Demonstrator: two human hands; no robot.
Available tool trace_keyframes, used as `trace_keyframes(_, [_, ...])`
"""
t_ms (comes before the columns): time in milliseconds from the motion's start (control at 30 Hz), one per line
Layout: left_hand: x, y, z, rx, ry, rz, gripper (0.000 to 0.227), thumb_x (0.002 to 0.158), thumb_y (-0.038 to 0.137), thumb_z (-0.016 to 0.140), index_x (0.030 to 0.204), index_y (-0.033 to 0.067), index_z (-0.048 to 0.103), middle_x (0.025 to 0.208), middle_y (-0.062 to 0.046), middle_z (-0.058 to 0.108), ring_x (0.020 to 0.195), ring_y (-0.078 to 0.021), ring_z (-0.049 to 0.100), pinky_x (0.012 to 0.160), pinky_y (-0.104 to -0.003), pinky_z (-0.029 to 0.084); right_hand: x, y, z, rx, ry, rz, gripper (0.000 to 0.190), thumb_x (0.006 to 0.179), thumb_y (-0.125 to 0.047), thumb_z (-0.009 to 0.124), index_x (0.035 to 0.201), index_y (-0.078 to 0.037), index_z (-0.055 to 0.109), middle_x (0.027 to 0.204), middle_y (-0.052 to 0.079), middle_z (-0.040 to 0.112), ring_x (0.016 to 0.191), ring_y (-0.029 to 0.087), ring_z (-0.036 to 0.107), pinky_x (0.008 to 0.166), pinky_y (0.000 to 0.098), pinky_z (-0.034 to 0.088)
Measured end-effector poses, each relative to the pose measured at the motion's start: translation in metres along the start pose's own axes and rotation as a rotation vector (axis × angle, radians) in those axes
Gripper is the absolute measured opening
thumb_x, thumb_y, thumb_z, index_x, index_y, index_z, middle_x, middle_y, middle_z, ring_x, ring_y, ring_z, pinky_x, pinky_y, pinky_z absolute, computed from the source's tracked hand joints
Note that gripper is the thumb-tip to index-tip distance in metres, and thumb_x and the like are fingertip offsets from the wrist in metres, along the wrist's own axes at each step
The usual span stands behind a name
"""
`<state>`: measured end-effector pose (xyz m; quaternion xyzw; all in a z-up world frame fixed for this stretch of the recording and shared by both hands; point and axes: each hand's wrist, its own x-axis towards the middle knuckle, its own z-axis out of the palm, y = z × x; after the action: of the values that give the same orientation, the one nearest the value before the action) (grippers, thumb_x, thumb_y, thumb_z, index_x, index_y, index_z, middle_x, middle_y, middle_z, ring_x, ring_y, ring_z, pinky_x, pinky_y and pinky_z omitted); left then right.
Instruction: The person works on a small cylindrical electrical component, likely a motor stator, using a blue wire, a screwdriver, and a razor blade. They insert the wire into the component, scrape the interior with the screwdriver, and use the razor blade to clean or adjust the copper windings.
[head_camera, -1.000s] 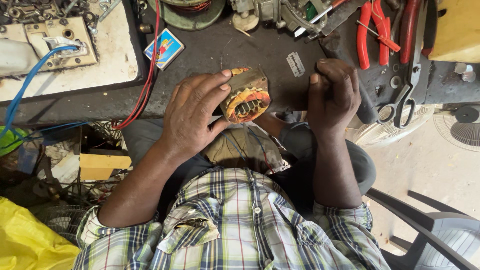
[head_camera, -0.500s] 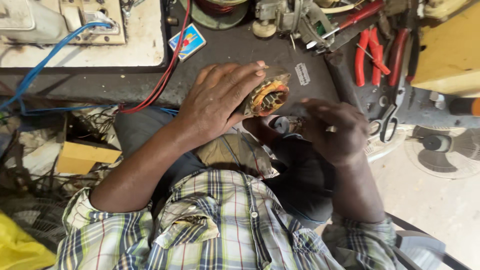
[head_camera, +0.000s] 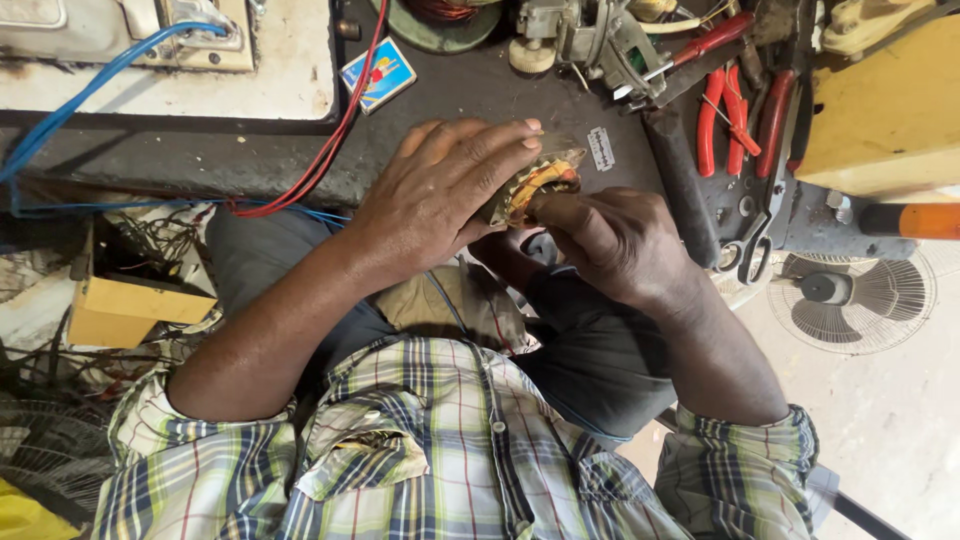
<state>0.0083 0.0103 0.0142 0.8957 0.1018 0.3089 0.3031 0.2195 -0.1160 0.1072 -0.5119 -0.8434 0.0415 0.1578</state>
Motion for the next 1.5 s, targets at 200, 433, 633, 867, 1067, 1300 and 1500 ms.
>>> trace_keyframes(200, [0.0008, -0.0013, 0.0014, 0.005, 0.019, 0.020, 0.095, 0.079, 0.023, 0.090, 0.158, 0.0139, 0.037, 0.163, -0.004, 0.039, 0.139, -0.0331, 0.048, 0.113, -0.051, 0.037, 0.0023, 0.0007, 0.0001, 0.030, 0.002, -0.002, 0.044, 0.091, -0.005, 0.079, 0.128, -0.006, 0.054, 0.102, 0.011, 0.074, 0.086, 0.030, 0.074, 0.073, 0.0397, 0.059])
trace_keyframes(433, [-0.0013, -0.0027, 0.0042, 0.003, 0.032, 0.032, 0.094, 0.079, 0.026, 0.089, 0.158, 0.0137, 0.038, 0.163, -0.004, 0.040, 0.140, -0.0314, 0.048, 0.114, -0.050, 0.038, 0.0021, 0.0002, 0.0001, 0.016, -0.029, 0.014, 0.043, 0.092, -0.006, 0.078, 0.128, -0.008, 0.054, 0.105, 0.011, 0.074, 0.087, 0.030, 0.074, 0.072, 0.0393, 0.058])
trace_keyframes(633, [-0.0014, -0.0034, 0.0047, 0.000, 0.033, 0.030, 0.094, 0.079, 0.028, 0.090, 0.157, 0.0135, 0.039, 0.163, -0.004, 0.041, 0.140, -0.0313, 0.048, 0.114, -0.051, 0.038, 0.0024, 0.0020, -0.0008, 0.006, -0.039, 0.003, 0.042, 0.092, -0.004, 0.076, 0.128, -0.007, 0.055, 0.104, 0.011, 0.075, 0.087, 0.029, 0.074, 0.071, 0.0388, 0.059])
trace_keyframes(867, [-0.0017, -0.0028, 0.0048, -0.017, 0.023, 0.019, 0.092, 0.080, 0.029, 0.089, 0.156, 0.0146, 0.040, 0.163, -0.004, 0.040, 0.141, -0.0310, 0.047, 0.114, -0.050, 0.038, 0.0044, 0.0006, -0.0028, 0.021, -0.035, -0.015, 0.043, 0.091, -0.001, 0.075, 0.129, -0.008, 0.056, 0.107, 0.010, 0.076, 0.088, 0.028, 0.075, 0.073, 0.0379, 0.059])
trace_keyframes(1067, [-0.0005, -0.0028, 0.0034, -0.002, 0.013, 0.008, 0.091, 0.080, 0.029, 0.088, 0.156, 0.0155, 0.040, 0.163, -0.003, 0.040, 0.141, -0.0307, 0.048, 0.114, -0.050, 0.038, 0.0067, 0.0010, -0.0033, 0.040, -0.036, -0.018, 0.045, 0.089, -0.001, 0.075, 0.129, -0.009, 0.055, 0.111, 0.009, 0.076, 0.090, 0.029, 0.074, 0.075, 0.0384, 0.059])
trace_keyframes(1300, [-0.0012, -0.0039, 0.0058, 0.004, 0.035, 0.033, 0.091, 0.083, 0.031, 0.088, 0.158, 0.0139, 0.038, 0.163, -0.005, 0.040, 0.140, -0.0323, 0.048, 0.114, -0.051, 0.038, 0.0063, 0.0027, -0.0053, 0.025, -0.053, -0.027, 0.046, 0.089, -0.002, 0.075, 0.129, -0.009, 0.055, 0.111, 0.010, 0.075, 0.085, 0.030, 0.072, 0.070, 0.0390, 0.056])
trace_keyframes(1500, [-0.0029, -0.0022, 0.0010, -0.017, 0.032, 0.031, 0.093, 0.081, 0.024, 0.088, 0.159, 0.0136, 0.037, 0.165, -0.005, 0.039, 0.141, -0.0328, 0.049, 0.114, -0.050, 0.039, 0.0078, 0.0033, -0.0074, -0.001, -0.081, -0.028, 0.047, 0.085, 0.000, 0.074, 0.128, -0.008, 0.056, 0.105, 0.009, 0.075, 0.077, 0.029, 0.069, 0.066, 0.0394, 0.054])
